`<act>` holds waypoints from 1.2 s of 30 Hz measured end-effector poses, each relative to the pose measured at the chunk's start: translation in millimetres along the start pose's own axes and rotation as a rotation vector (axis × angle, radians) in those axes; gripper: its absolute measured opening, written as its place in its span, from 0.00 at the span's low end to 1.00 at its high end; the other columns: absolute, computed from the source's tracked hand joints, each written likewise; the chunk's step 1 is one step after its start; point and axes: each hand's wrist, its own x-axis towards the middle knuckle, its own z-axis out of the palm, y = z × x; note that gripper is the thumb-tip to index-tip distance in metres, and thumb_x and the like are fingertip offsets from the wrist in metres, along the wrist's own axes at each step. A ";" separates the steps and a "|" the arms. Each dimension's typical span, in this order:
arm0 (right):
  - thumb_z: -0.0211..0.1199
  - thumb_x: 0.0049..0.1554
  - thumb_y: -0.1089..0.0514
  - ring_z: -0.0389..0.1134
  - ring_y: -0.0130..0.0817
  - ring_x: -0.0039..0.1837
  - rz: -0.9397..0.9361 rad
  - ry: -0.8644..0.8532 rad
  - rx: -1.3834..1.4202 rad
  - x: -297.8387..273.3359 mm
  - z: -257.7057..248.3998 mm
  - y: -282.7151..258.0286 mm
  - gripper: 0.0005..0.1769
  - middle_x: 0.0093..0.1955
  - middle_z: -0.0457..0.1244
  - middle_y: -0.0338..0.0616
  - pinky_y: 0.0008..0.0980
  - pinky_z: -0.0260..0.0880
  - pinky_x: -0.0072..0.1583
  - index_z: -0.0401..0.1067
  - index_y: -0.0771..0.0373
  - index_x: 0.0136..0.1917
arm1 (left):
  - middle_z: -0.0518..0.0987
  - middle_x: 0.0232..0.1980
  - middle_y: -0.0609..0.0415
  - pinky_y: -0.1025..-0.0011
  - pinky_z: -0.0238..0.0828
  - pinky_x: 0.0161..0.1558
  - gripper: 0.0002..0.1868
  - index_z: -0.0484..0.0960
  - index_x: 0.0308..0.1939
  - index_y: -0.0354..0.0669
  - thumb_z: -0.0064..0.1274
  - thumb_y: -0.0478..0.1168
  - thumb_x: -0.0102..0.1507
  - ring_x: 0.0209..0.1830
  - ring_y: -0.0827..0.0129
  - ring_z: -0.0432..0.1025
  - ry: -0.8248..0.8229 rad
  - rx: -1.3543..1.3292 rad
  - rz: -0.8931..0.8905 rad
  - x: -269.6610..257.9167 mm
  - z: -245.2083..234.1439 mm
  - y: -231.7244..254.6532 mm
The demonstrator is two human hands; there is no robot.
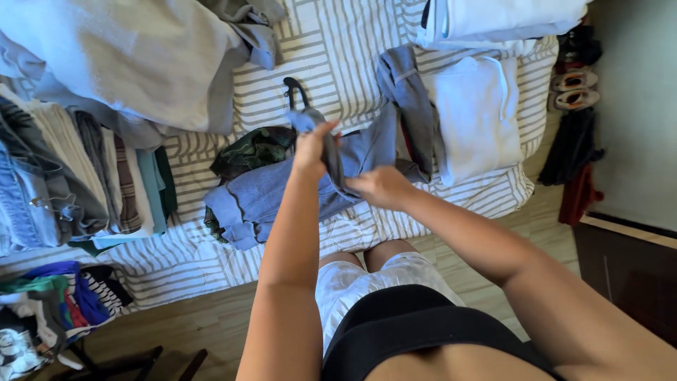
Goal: Folding various items of laundry on a bed and organizing them into neat piles.
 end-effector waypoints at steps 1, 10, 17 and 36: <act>0.65 0.58 0.52 0.74 0.48 0.49 -0.009 -0.023 0.028 -9.0 -0.7 2.4 0.16 0.47 0.72 0.52 0.42 0.71 0.50 0.79 0.56 0.58 | 0.81 0.48 0.44 0.63 0.74 0.42 0.27 0.75 0.57 0.27 0.64 0.41 0.60 0.44 0.59 0.75 -0.078 -0.172 0.033 4.6 -7.2 -0.1; 0.63 0.64 0.47 0.74 0.41 0.58 0.433 0.463 0.521 0.7 53.2 143.4 0.20 0.56 0.71 0.51 0.37 0.72 0.61 0.76 0.64 0.61 | 0.73 0.67 0.47 0.56 0.59 0.69 0.38 0.73 0.67 0.43 0.56 0.29 0.50 0.70 0.51 0.64 -0.651 0.593 0.255 -122.4 -37.7 -14.7; 0.65 0.52 0.66 0.57 0.60 0.74 0.406 0.642 -0.073 51.8 48.8 243.7 0.42 0.74 0.57 0.64 0.47 0.53 0.74 0.59 0.64 0.78 | 0.78 0.63 0.40 0.48 0.63 0.67 0.29 0.81 0.59 0.44 0.69 0.43 0.55 0.67 0.42 0.67 0.590 1.364 0.798 -96.1 -152.3 -53.5; 0.74 0.54 0.53 0.70 0.45 0.48 0.671 0.553 0.233 80.0 29.9 206.0 0.17 0.45 0.69 0.53 0.41 0.68 0.51 0.74 0.67 0.47 | 0.74 0.33 0.56 0.68 0.65 0.34 0.26 0.82 0.37 0.29 0.69 0.53 0.61 0.31 0.72 0.65 0.944 0.504 0.224 -89.6 -286.4 -23.6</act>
